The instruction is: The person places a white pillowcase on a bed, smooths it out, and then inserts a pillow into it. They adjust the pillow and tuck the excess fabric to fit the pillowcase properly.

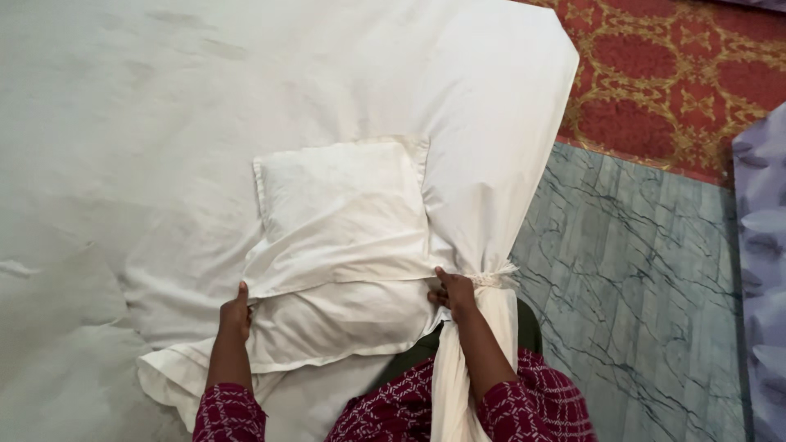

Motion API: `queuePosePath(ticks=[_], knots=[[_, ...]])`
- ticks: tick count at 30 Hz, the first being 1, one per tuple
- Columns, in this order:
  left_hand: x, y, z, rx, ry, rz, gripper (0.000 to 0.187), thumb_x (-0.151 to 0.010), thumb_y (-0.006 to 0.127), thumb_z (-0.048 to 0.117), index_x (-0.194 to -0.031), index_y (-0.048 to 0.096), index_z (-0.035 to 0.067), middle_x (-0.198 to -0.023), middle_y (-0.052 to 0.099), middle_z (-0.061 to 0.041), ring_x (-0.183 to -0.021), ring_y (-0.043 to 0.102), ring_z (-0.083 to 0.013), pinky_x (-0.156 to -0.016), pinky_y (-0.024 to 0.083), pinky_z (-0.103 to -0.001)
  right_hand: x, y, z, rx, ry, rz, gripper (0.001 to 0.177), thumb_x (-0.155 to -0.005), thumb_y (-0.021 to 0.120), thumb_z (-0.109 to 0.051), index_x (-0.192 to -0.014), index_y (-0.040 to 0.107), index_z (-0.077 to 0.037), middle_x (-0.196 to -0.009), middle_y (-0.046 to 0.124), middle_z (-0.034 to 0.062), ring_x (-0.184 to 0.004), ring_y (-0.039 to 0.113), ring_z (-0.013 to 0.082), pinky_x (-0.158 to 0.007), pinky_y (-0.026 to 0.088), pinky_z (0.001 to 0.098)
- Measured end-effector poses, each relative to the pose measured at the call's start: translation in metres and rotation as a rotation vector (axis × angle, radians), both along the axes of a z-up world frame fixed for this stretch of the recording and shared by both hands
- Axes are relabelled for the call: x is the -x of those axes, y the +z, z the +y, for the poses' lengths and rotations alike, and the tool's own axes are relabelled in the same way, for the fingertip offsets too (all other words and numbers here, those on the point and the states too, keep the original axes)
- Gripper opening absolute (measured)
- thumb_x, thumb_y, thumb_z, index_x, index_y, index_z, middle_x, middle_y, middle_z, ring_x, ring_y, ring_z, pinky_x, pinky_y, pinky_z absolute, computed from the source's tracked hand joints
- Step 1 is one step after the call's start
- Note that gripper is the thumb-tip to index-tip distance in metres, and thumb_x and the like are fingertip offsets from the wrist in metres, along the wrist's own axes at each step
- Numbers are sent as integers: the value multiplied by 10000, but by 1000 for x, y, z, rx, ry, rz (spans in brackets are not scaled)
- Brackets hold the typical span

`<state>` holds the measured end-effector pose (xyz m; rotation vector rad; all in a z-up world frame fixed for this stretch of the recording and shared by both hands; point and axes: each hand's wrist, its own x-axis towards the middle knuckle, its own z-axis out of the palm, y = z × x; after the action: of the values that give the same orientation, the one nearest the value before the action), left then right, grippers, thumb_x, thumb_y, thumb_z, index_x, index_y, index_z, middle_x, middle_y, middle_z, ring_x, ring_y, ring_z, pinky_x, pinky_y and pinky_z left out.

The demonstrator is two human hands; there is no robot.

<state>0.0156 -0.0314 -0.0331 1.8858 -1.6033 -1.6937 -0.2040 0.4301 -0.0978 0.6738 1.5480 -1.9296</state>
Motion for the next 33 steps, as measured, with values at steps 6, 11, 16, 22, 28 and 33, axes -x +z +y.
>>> queuePosePath(ticks=[6, 11, 16, 22, 28, 33], knots=[[-5, -19, 10, 533, -691, -330, 723, -1028, 514, 641, -1088, 636, -69, -1109, 684, -362, -1054, 646, -517, -910, 499, -558, -5, -10, 1, -191, 118, 266, 283, -836, 869, -234, -826, 717, 4, -652, 572, 8, -575, 464, 173, -496, 372, 332], [-20, 11, 10, 579, -634, -393, 566, -1073, 419, 468, -1333, 422, -34, -1162, 668, -390, -1114, 625, -570, -931, 487, -611, -5, -5, 2, -678, 191, 720, 279, -888, 809, -268, -863, 719, -5, -695, 644, 26, -624, 573, 142, -620, 474, 334], [-63, 81, -2, 700, -592, -74, 516, -1032, 530, 459, -1255, 480, -4, -1154, 659, -351, -1088, 645, -519, -928, 505, -561, -17, -10, 10, -455, 271, 590, 292, -924, 738, -264, -964, 644, 10, -802, 690, 166, -679, 629, 259, -649, 521, 413], [-87, 68, 18, 651, -929, -709, 357, -1036, 552, 348, -1228, 530, 48, -1172, 724, -204, -1111, 697, -408, -910, 540, -550, -34, -12, -3, -995, 793, 726, 242, -894, 695, -114, -1097, 607, -16, -982, 709, 236, -947, 687, 430, -795, 537, 514], [-98, 70, 63, 1285, -646, -350, 239, -988, 595, 124, -1224, 617, 88, -1161, 660, -143, -1023, 661, -356, -875, 533, -496, -51, 39, -6, -1162, 597, 840, 365, -819, 712, -63, -1146, 564, 4, -1042, 649, 261, -986, 651, 457, -845, 533, 508], [-53, 99, 135, 1248, -894, 92, 272, -852, 698, 96, -1120, 670, 65, -1084, 663, -134, -1031, 615, -338, -928, 482, -472, -73, 97, -9, -1106, 354, 1122, 321, -828, 776, -142, -1069, 601, -23, -1013, 632, 192, -961, 617, 399, -835, 505, 477]])
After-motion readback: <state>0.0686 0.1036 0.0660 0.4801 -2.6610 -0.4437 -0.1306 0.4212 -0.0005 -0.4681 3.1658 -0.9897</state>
